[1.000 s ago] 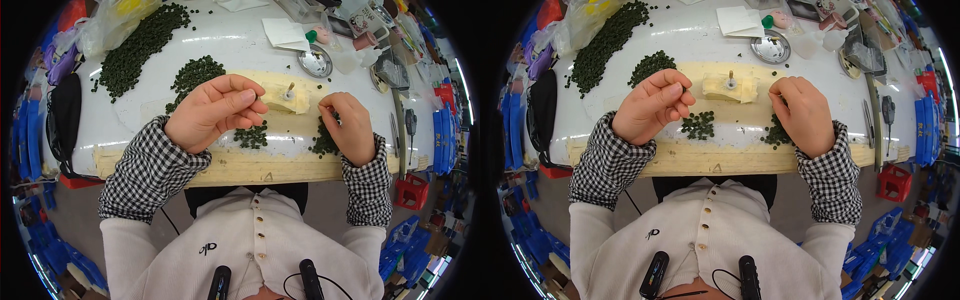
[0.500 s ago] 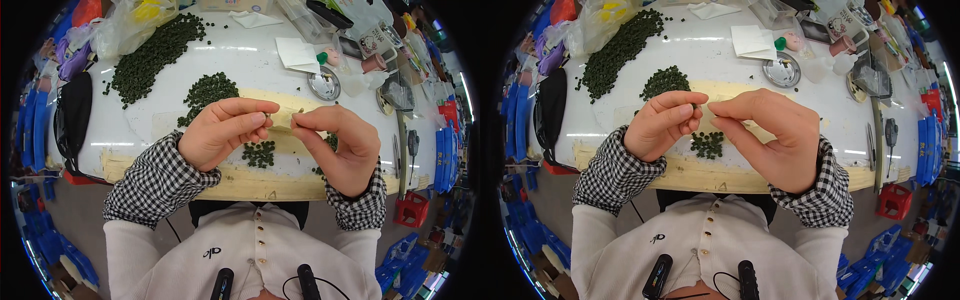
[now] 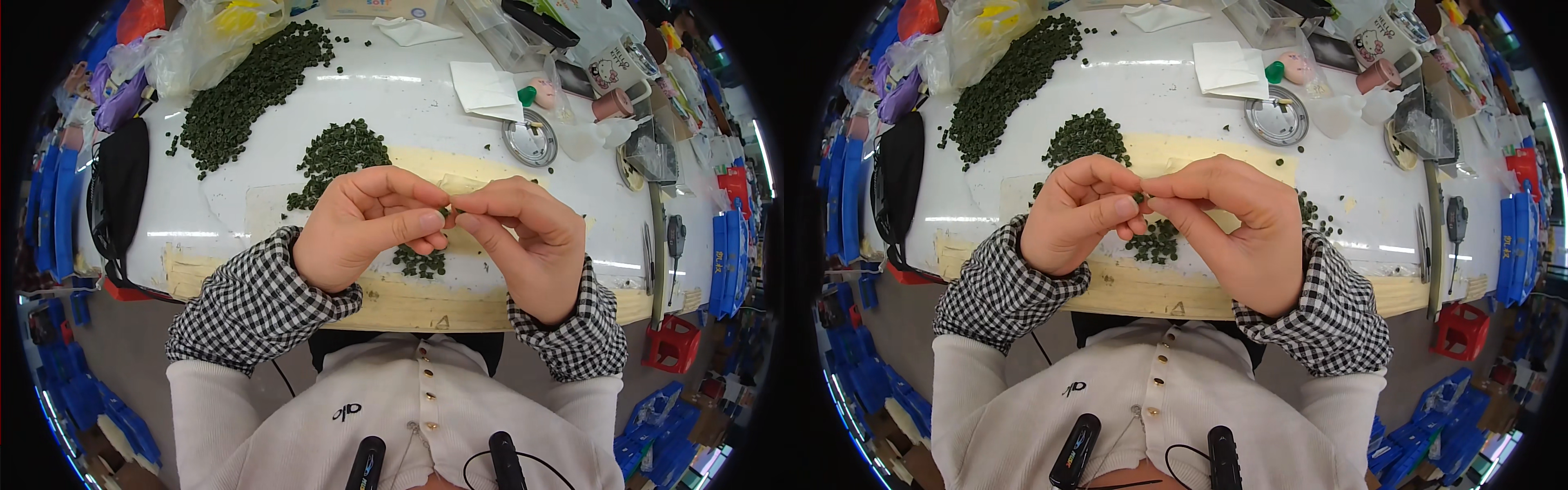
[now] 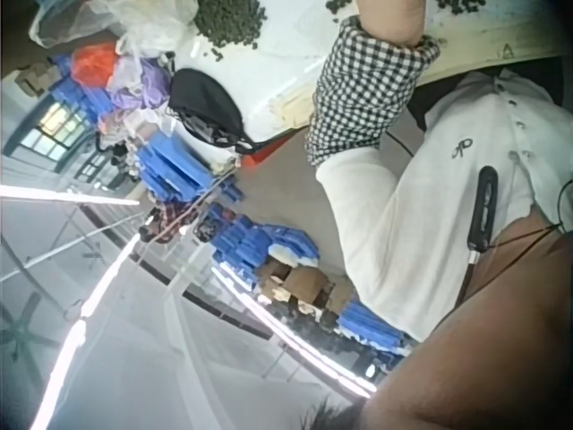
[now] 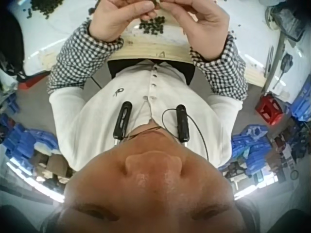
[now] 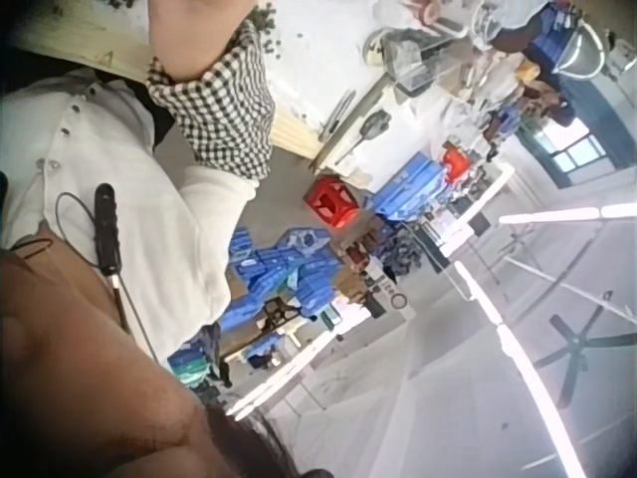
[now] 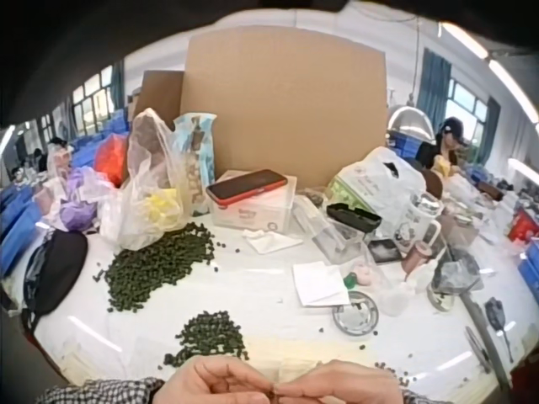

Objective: Assembling small green plastic pieces by hand on a workbench.

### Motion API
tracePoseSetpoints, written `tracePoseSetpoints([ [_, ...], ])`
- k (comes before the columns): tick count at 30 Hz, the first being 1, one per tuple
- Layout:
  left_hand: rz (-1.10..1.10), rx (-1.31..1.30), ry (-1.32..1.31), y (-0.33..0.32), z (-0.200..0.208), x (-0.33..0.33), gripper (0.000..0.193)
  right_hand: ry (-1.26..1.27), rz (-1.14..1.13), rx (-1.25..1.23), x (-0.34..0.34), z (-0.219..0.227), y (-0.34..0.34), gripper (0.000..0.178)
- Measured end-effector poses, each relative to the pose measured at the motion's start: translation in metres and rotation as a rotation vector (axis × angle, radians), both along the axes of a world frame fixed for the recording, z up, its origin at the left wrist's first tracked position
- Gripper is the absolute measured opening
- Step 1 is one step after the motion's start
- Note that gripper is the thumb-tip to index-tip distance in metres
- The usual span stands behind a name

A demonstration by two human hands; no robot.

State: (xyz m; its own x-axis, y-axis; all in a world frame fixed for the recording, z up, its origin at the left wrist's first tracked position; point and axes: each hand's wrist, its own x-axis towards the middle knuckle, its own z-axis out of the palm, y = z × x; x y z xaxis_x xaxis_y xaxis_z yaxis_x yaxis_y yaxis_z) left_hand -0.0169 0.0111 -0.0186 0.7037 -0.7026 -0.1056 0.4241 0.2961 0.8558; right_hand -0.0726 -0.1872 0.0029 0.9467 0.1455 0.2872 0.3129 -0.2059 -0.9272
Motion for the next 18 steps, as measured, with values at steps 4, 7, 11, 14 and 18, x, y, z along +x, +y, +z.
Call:
tracePoseSetpoints([
  [4,0.012,0.007,-0.031,0.0009,0.0001,-0.0010,0.013,0.067,0.018,0.091,-0.0016,-0.0045,0.0012,0.019],
  [7,0.022,0.013,-0.045,0.0015,-0.0003,-0.0019,0.013,0.128,0.029,0.167,-0.0012,-0.0068,0.0018,0.018],
  [11,0.035,0.043,-0.030,0.0002,0.0034,-0.0032,0.012,0.204,0.024,0.228,-0.0034,-0.0057,0.0041,0.018],
  [14,0.049,0.029,-0.049,0.0001,0.0021,-0.0036,0.011,0.207,0.015,0.219,-0.0048,-0.0057,0.0061,0.019],
  [18,0.076,0.015,-0.049,0.0001,-0.0002,-0.0026,0.010,0.186,0.016,0.263,-0.0054,-0.0081,0.0084,0.019],
])
